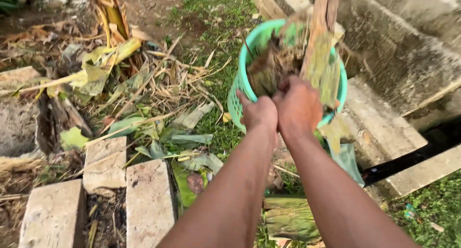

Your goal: The recorder is picking up dried leaves and organic waste from the ground and placing them into a green plastic basket.

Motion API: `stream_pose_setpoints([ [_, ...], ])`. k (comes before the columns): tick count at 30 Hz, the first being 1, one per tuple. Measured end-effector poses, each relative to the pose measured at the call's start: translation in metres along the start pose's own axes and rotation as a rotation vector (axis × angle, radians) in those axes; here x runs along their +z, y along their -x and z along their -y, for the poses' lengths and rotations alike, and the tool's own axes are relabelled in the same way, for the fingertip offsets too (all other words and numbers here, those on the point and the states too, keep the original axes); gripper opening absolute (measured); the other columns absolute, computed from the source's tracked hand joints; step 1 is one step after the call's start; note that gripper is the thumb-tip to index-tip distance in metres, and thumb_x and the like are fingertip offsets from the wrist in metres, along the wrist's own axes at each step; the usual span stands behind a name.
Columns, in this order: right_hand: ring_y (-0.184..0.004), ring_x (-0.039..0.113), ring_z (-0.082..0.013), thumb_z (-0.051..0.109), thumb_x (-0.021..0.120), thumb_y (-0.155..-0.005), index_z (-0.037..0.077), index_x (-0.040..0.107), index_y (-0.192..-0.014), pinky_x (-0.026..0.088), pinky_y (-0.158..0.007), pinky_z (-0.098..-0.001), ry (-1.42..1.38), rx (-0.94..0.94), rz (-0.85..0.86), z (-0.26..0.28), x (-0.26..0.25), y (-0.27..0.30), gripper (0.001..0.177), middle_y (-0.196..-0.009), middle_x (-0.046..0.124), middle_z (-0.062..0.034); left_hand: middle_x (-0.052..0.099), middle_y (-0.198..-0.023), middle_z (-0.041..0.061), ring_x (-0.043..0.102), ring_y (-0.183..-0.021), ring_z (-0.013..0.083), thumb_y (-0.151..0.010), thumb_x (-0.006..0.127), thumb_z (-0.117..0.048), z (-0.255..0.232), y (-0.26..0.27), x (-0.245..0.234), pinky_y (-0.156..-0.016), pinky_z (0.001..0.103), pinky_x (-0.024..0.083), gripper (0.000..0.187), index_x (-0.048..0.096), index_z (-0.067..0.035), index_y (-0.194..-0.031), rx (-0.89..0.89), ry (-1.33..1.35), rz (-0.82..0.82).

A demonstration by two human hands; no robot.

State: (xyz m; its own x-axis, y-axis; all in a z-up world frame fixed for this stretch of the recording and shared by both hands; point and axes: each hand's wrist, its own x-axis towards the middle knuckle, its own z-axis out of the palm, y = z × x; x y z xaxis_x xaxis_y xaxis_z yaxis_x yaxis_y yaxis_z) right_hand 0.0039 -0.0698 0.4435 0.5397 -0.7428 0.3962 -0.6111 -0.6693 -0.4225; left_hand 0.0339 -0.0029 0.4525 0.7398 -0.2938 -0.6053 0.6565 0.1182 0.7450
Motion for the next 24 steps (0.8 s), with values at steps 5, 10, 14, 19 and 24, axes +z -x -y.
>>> stream_pose_setpoints([
  [5,-0.103,0.065,-0.0371,0.016,0.074,-0.079,0.015,0.076,-0.098,0.052,-0.086,-0.0513,-0.02,-0.11,-0.03,0.024,0.03,-0.017,0.019,-0.109,0.071,-0.0126,0.04,-0.152,0.027,0.056,-0.13,0.0437,-0.085,0.044,-0.012,-0.018,-0.032,-0.01,-0.107,0.046,0.049,0.088,0.012,-0.039,-0.163,0.093,0.054,-0.067],
  [10,-0.104,0.064,-0.0361,0.015,0.074,-0.078,0.014,0.076,-0.099,0.052,-0.087,-0.0503,-0.09,-0.181,0.013,0.035,0.076,-0.04,0.021,-0.108,0.071,-0.0113,0.037,-0.151,0.026,0.06,-0.123,0.0431,-0.087,0.046,-0.017,-0.037,-0.066,-0.017,-0.101,0.046,0.055,0.086,0.012,-0.041,-0.162,0.044,0.055,-0.165],
  [14,-0.106,0.063,-0.0367,0.015,0.074,-0.078,0.016,0.076,-0.107,0.051,-0.09,-0.0504,-0.107,-0.277,0.067,0.043,0.122,-0.068,0.029,-0.112,0.07,-0.0123,0.052,-0.142,0.024,0.061,-0.122,0.042,-0.085,0.046,-0.017,-0.039,-0.131,-0.015,-0.101,0.047,0.052,0.088,0.014,-0.042,-0.163,0.037,0.065,-0.246],
  [19,-0.109,0.061,-0.0374,0.015,0.075,-0.079,0.017,0.075,-0.114,0.05,-0.092,-0.0507,-0.098,-0.336,0.158,0.061,0.17,-0.106,0.036,-0.114,0.07,-0.0115,0.04,-0.149,0.026,0.06,-0.123,0.0419,-0.085,0.046,-0.018,-0.064,-0.188,-0.014,-0.099,0.047,0.056,0.087,0.012,-0.043,-0.162,-0.001,0.1,-0.314],
  [24,-0.111,0.06,-0.037,0.015,0.078,-0.076,0.02,0.074,-0.117,0.05,-0.091,-0.0513,-0.123,-0.331,0.238,0.089,0.206,-0.15,0.042,-0.117,0.068,-0.0114,0.03,-0.157,0.036,0.027,-0.145,0.0488,-0.091,0.049,-0.02,-0.086,-0.275,-0.002,-0.107,0.053,0.039,0.09,0.005,-0.036,-0.168,0.037,-0.004,-0.42],
])
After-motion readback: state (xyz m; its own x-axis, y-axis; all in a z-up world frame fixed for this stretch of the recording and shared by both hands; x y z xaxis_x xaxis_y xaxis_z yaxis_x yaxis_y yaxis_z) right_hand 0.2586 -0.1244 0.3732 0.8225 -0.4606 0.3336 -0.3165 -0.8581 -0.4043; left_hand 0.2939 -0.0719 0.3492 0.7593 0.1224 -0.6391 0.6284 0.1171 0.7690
